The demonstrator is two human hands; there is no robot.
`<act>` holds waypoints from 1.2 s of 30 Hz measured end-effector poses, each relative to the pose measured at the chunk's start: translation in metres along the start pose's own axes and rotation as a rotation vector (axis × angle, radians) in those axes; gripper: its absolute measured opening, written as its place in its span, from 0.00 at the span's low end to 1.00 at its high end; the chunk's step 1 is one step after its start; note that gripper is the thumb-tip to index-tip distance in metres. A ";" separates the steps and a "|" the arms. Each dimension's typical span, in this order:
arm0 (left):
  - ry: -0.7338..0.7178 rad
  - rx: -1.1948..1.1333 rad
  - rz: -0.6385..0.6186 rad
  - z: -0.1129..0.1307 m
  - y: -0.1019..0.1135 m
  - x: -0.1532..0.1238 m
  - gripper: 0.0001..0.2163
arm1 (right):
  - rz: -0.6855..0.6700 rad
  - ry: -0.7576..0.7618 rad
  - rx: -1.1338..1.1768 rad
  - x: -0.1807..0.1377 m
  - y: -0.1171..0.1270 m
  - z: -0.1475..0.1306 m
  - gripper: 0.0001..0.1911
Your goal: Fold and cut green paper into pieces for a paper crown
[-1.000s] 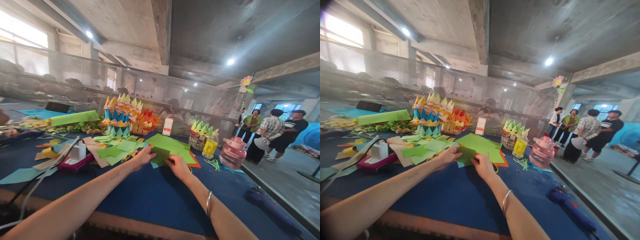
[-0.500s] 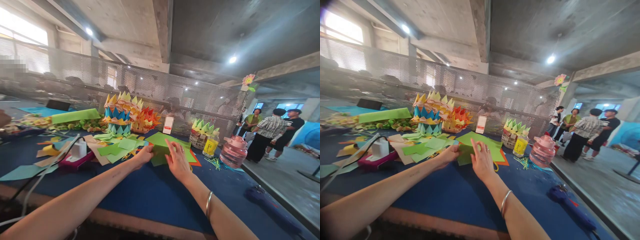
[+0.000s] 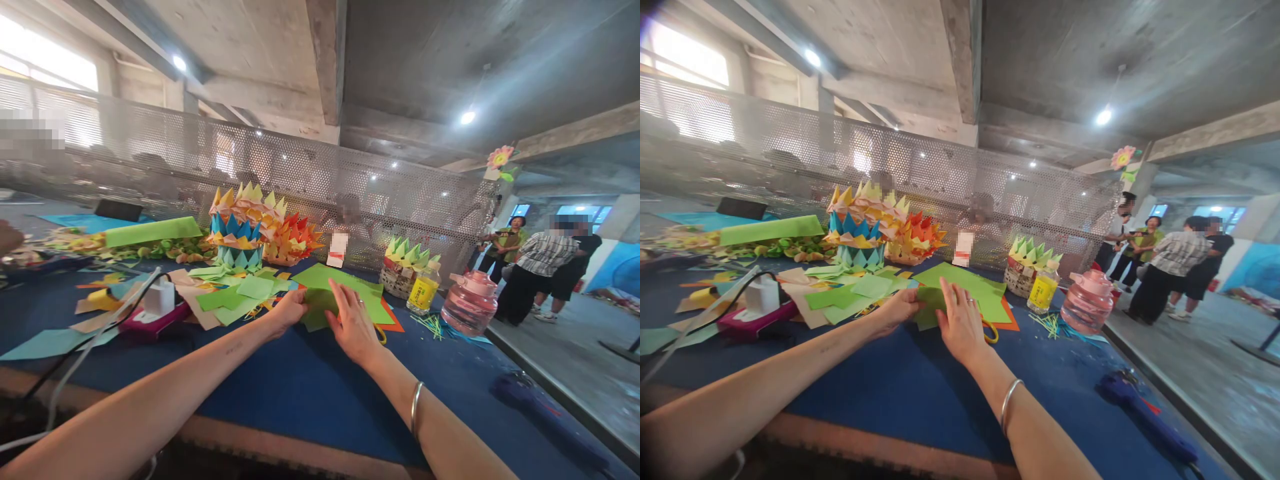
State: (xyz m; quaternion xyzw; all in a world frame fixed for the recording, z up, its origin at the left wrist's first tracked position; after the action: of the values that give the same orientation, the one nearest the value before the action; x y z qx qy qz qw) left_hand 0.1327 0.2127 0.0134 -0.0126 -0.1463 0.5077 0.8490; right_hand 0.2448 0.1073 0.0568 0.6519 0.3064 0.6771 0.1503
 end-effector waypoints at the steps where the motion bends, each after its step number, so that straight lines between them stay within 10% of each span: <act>1: 0.001 -0.008 0.000 0.002 0.000 -0.001 0.18 | 0.017 -0.037 0.002 0.000 -0.001 0.004 0.32; 9: -0.010 0.002 0.021 0.000 0.000 0.001 0.17 | -0.088 -0.209 -0.011 -0.003 -0.014 0.029 0.03; 36: 0.128 0.012 -0.051 0.013 0.000 -0.011 0.18 | -0.128 -0.188 0.051 0.001 -0.008 0.025 0.14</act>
State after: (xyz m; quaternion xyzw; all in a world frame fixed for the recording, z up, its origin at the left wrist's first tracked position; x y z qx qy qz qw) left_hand 0.1241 0.2015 0.0230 -0.0361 -0.0889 0.4848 0.8694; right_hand 0.2670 0.1197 0.0521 0.6951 0.3490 0.5942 0.2048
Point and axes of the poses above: each hand's wrist, its own x-axis towards the middle knuckle, its own y-axis out of the back of the hand, z = x × y, the point moved 4 cm from there along x, towards the middle knuckle, and after that the axes turned 15 degrees about z, right-handed, at the moved point
